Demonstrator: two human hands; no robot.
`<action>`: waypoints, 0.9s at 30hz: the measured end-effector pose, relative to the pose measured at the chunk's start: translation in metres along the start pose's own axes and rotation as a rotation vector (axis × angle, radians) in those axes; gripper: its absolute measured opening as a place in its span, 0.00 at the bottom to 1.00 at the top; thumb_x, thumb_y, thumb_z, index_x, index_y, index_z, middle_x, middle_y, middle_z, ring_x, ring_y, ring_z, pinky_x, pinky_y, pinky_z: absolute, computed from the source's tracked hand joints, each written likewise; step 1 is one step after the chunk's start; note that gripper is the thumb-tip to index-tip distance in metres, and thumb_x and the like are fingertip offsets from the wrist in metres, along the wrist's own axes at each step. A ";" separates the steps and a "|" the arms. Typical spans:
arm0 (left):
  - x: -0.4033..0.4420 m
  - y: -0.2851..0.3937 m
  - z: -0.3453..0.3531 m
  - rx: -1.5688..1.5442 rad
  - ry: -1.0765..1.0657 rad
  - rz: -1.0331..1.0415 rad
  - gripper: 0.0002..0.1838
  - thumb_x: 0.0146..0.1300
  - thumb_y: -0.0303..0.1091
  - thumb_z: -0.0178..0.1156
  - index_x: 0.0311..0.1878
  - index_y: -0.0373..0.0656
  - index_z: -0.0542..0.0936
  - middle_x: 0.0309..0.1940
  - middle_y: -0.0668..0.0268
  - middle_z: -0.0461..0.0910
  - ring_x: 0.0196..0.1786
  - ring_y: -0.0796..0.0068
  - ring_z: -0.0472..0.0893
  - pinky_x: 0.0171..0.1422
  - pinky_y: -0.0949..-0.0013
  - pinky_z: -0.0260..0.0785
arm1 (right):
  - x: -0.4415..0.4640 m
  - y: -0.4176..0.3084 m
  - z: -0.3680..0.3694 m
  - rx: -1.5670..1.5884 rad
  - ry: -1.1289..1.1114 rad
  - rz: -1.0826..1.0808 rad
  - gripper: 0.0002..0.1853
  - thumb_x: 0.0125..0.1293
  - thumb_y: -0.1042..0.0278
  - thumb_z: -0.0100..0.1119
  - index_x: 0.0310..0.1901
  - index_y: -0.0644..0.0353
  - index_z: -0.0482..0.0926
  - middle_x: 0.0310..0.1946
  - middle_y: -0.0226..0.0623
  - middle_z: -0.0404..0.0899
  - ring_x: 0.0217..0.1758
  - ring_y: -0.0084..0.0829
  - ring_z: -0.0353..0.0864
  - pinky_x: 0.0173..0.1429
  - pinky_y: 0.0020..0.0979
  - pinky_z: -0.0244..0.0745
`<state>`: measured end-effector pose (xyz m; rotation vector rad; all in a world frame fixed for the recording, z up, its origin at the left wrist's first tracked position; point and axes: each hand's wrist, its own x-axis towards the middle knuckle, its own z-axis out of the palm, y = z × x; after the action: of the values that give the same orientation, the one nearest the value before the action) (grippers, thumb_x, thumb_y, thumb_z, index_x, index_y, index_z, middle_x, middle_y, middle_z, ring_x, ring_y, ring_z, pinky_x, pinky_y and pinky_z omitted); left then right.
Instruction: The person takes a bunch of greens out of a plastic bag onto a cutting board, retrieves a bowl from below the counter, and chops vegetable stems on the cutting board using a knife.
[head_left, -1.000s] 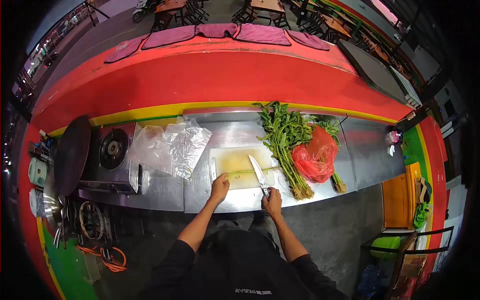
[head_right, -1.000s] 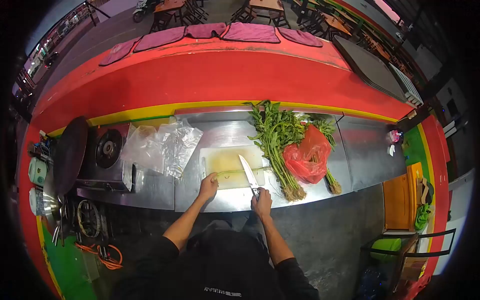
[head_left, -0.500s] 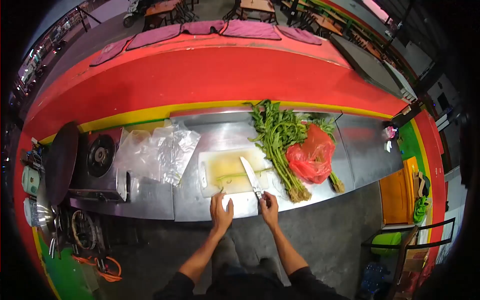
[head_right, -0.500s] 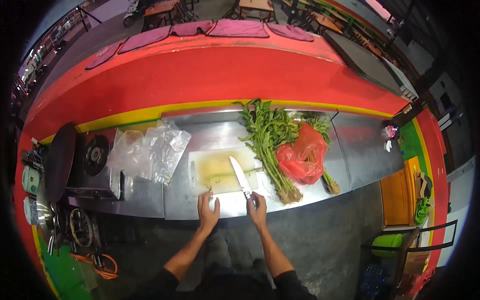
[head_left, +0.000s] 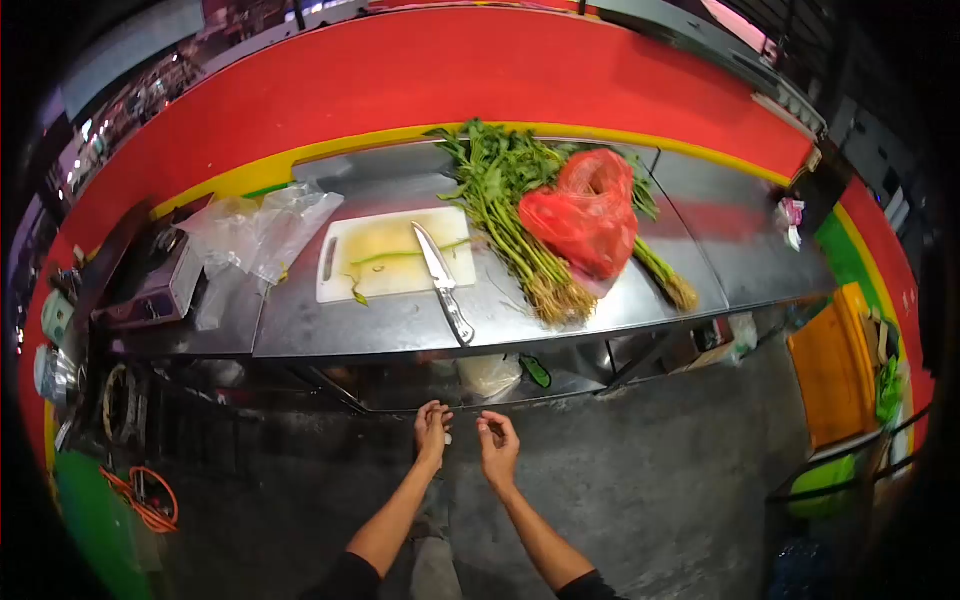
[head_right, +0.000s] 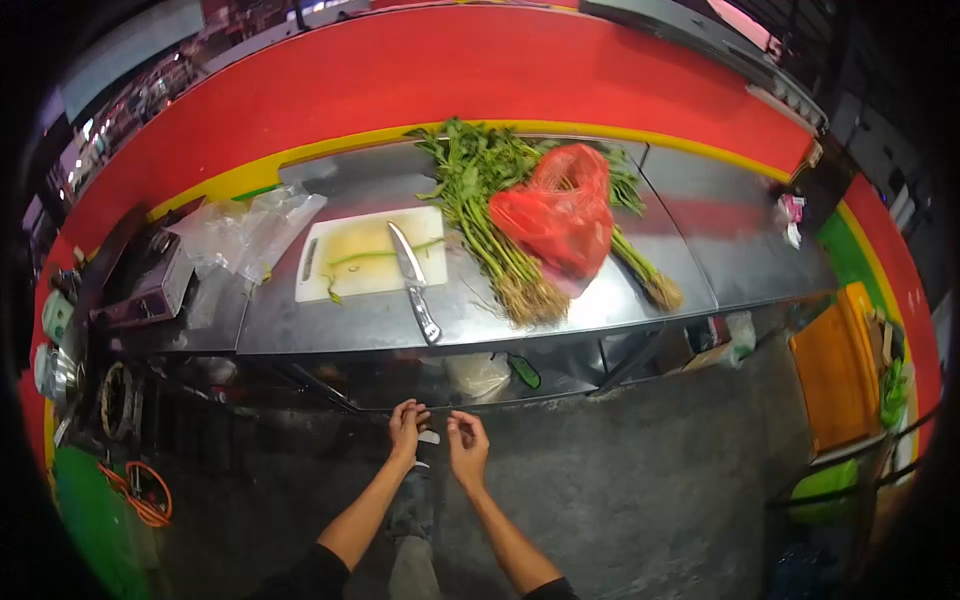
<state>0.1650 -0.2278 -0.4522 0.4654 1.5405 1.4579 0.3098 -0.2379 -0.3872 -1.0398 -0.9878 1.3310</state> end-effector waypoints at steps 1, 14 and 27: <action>0.011 -0.023 0.000 -0.033 0.015 -0.033 0.20 0.79 0.44 0.54 0.65 0.43 0.73 0.56 0.61 0.82 0.54 0.69 0.84 0.56 0.65 0.76 | 0.002 0.021 -0.015 -0.011 -0.015 -0.046 0.14 0.76 0.70 0.60 0.59 0.65 0.77 0.51 0.35 0.82 0.55 0.23 0.81 0.55 0.26 0.77; 0.176 -0.088 0.044 -0.016 -0.103 -0.093 0.28 0.77 0.48 0.50 0.73 0.44 0.66 0.70 0.58 0.73 0.70 0.57 0.76 0.73 0.53 0.65 | 0.121 0.173 -0.087 -0.051 0.066 -0.096 0.24 0.76 0.62 0.56 0.68 0.63 0.72 0.62 0.43 0.80 0.58 0.32 0.82 0.59 0.31 0.77; 0.360 -0.096 0.029 0.012 -0.076 -0.139 0.19 0.82 0.51 0.44 0.62 0.49 0.71 0.47 0.65 0.77 0.43 0.68 0.80 0.42 0.67 0.76 | 0.231 0.305 -0.040 0.241 0.076 -0.084 0.28 0.75 0.63 0.56 0.72 0.65 0.67 0.66 0.44 0.77 0.64 0.33 0.78 0.59 0.33 0.77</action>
<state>0.0412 0.0521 -0.6657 0.4083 1.4913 1.3112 0.2721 -0.0160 -0.6989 -0.8500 -0.7842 1.2961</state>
